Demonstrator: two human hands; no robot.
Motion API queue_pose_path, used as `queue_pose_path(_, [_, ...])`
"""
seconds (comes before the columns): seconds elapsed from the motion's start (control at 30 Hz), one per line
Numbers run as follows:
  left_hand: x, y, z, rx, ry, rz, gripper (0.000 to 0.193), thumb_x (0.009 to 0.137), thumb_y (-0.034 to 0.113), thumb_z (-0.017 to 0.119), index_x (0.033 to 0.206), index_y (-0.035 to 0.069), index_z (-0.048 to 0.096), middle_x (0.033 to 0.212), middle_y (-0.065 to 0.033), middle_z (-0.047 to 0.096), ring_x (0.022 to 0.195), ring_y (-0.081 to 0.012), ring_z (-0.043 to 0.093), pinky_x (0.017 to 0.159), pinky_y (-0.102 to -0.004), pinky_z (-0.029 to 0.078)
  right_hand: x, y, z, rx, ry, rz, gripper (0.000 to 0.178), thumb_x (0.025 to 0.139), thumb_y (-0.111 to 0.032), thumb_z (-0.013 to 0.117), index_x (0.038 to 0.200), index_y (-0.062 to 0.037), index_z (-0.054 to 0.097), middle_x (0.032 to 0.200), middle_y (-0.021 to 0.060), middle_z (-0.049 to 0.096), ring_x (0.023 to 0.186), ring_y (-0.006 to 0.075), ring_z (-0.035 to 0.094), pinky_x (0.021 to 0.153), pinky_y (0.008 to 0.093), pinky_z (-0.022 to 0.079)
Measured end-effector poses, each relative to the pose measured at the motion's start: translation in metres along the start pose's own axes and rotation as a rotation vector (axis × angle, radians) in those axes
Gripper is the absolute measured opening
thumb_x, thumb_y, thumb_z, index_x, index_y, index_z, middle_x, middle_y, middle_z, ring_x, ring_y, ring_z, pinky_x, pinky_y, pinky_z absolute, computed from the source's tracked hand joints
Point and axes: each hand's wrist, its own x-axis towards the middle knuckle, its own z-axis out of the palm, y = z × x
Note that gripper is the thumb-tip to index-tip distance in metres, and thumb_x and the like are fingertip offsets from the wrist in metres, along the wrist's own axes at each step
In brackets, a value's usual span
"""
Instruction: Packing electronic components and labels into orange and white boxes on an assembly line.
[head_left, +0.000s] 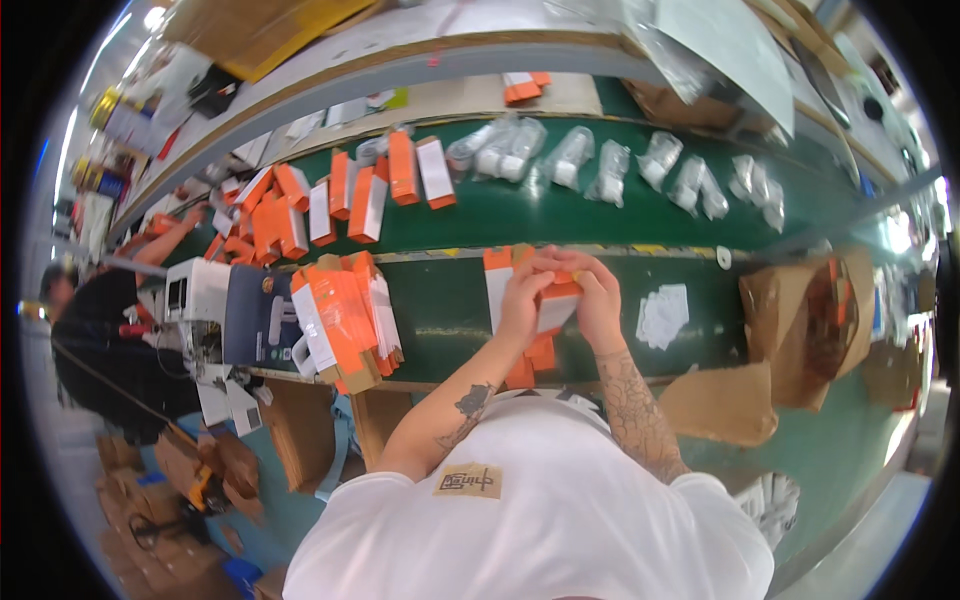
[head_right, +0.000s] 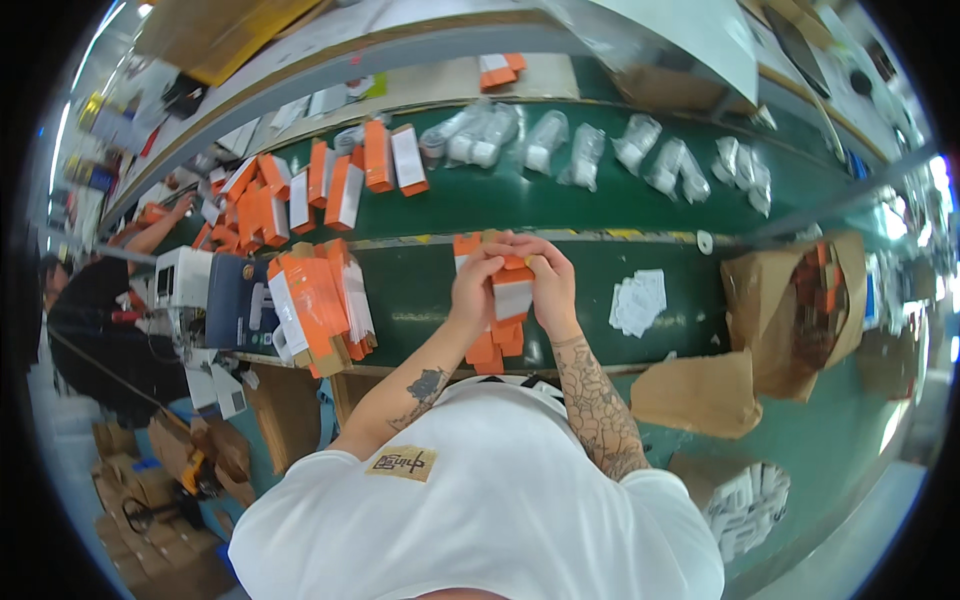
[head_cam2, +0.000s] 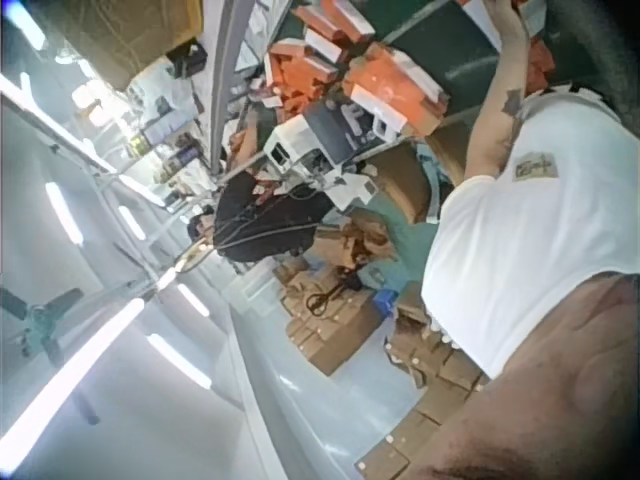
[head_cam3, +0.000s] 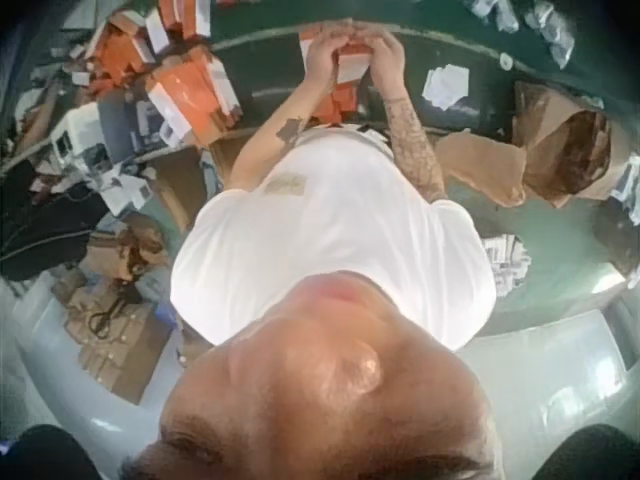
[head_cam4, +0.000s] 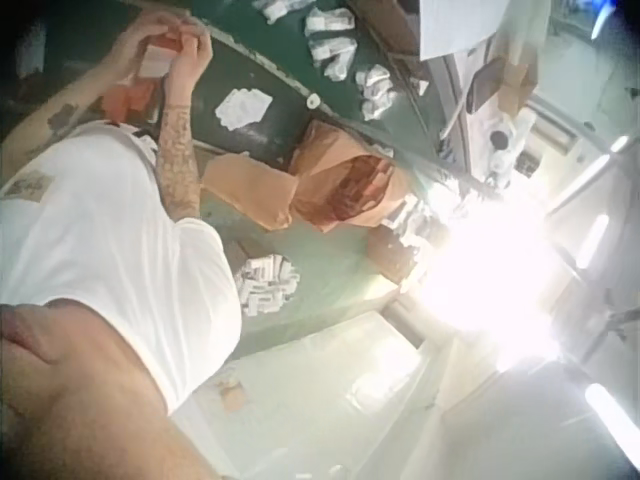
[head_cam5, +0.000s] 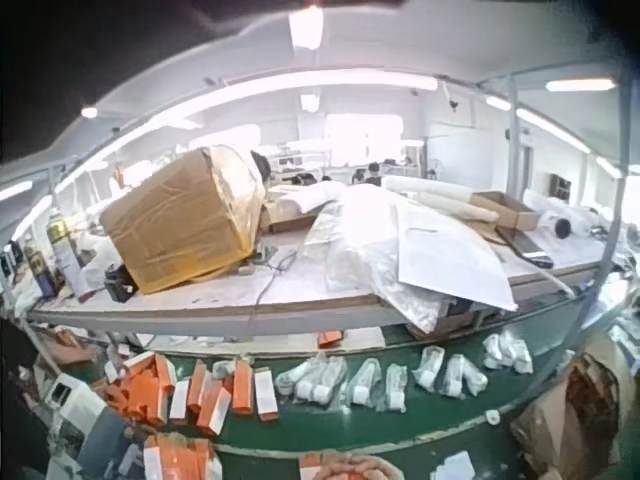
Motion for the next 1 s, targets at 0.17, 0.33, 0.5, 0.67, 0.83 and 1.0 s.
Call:
queue_pose_path(0.17, [0.001, -0.007, 0.019, 0.386, 0.036, 0.034, 0.041, 0.076, -0.009, 0.046, 0.112, 0.0, 0.061, 0.125, -0.0106, 0.058, 0.113, -0.0185, 0.055, 0.096, -0.0281, 0.042, -0.009, -0.001, -0.005, -0.056, 0.096, -0.002, 0.026, 0.077, 0.011, 0.045, 0.099, 0.004, 0.059, 0.113, 0.0133, 0.061, 0.102, 0.0199, 0.06, 0.092, 0.031, 0.047])
queue_pose_path(0.33, [0.014, -0.011, 0.024, 0.457, -0.014, 0.143, 0.06, 0.074, -0.013, 0.044, 0.131, 0.003, 0.049, 0.129, -0.0127, 0.056, 0.117, -0.0201, 0.054, 0.097, -0.0293, 0.044, -0.004, -0.009, -0.009, -0.015, 0.106, -0.065, 0.029, 0.077, 0.014, 0.047, 0.102, 0.0035, 0.057, 0.111, 0.0127, 0.062, 0.103, 0.019, 0.06, 0.091, 0.0298, 0.048])
queue_pose_path(0.5, [0.004, 0.004, 0.043, 0.412, -0.027, 0.063, 0.061, 0.077, -0.014, 0.043, 0.135, 0.003, 0.043, 0.133, -0.0168, 0.053, 0.122, -0.0236, 0.052, 0.102, -0.0332, 0.044, -0.008, -0.017, -0.007, 0.053, 0.118, -0.048, 0.028, 0.076, 0.015, 0.048, 0.1, 0.0034, 0.058, 0.109, 0.0129, 0.063, 0.102, 0.0182, 0.061, 0.091, 0.0291, 0.048])
queue_pose_path(0.67, [0.002, 0.003, 0.046, 0.438, -0.144, 0.096, 0.061, 0.078, -0.014, 0.043, 0.137, 0.004, 0.041, 0.134, -0.0173, 0.052, 0.123, -0.0231, 0.052, 0.103, -0.0332, 0.043, -0.011, -0.034, -0.013, 0.093, 0.081, -0.059, 0.027, 0.078, 0.013, 0.045, 0.101, 0.0041, 0.056, 0.108, 0.0127, 0.063, 0.1, 0.0173, 0.061, 0.088, 0.0278, 0.051])
queue_pose_path(0.83, [0.005, 0.003, 0.051, 0.474, -0.146, 0.067, 0.064, 0.081, -0.009, 0.041, 0.143, 0.007, 0.034, 0.136, -0.0165, 0.05, 0.124, -0.0229, 0.05, 0.102, -0.0331, 0.043, -0.01, -0.033, -0.015, 0.111, 0.071, -0.054, 0.028, 0.078, 0.014, 0.045, 0.101, 0.0036, 0.056, 0.107, 0.0119, 0.063, 0.098, 0.0165, 0.061, 0.09, 0.0286, 0.049])
queue_pose_path(1.0, [-0.001, 0.019, 0.062, 0.221, -0.188, 0.02, 0.055, 0.095, 0.016, 0.038, 0.148, 0.008, 0.026, 0.138, -0.0177, 0.048, 0.125, -0.0238, 0.048, 0.106, -0.0358, 0.038, -0.015, -0.04, -0.007, 0.104, 0.026, -0.12, 0.028, 0.077, 0.014, 0.045, 0.101, 0.0031, 0.056, 0.106, 0.0097, 0.062, 0.098, 0.0153, 0.059, 0.091, 0.0278, 0.047])
